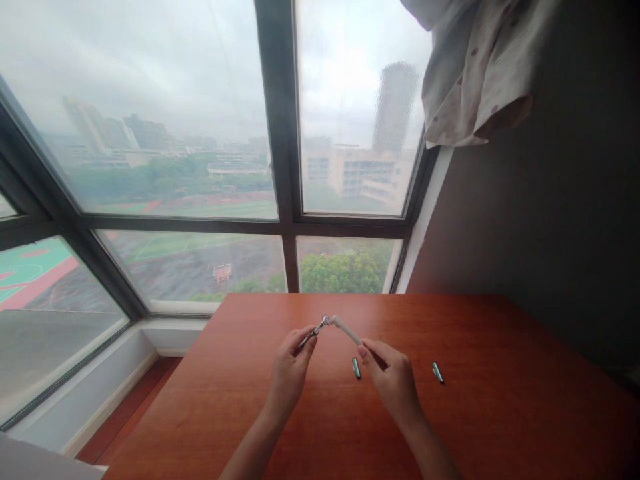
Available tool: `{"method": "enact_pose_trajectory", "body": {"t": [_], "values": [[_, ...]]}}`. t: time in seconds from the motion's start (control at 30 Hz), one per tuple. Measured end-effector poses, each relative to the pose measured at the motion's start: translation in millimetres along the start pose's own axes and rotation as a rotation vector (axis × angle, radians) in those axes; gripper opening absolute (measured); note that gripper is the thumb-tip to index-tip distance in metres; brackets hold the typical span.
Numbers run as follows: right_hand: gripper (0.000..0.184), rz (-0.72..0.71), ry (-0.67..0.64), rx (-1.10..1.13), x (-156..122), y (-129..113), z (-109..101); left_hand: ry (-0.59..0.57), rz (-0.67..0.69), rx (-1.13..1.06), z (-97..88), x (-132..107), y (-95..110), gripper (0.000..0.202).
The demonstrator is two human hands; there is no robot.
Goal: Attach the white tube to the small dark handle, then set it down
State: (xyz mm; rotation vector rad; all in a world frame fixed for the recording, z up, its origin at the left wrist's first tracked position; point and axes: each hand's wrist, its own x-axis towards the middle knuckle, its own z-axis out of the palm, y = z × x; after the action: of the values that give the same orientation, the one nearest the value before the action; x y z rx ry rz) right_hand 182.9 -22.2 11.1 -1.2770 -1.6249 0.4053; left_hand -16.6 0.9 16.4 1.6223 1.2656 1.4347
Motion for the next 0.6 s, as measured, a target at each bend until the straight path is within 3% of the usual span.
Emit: {"method": "enact_pose_trajectory", "body": {"t": [0.6], "values": [[0.037,0.042,0.001,0.045,1.9,-2.8,-4.6,-0.141,0.072,0.015,-2.4,1.5,2.2,0.027]]}}
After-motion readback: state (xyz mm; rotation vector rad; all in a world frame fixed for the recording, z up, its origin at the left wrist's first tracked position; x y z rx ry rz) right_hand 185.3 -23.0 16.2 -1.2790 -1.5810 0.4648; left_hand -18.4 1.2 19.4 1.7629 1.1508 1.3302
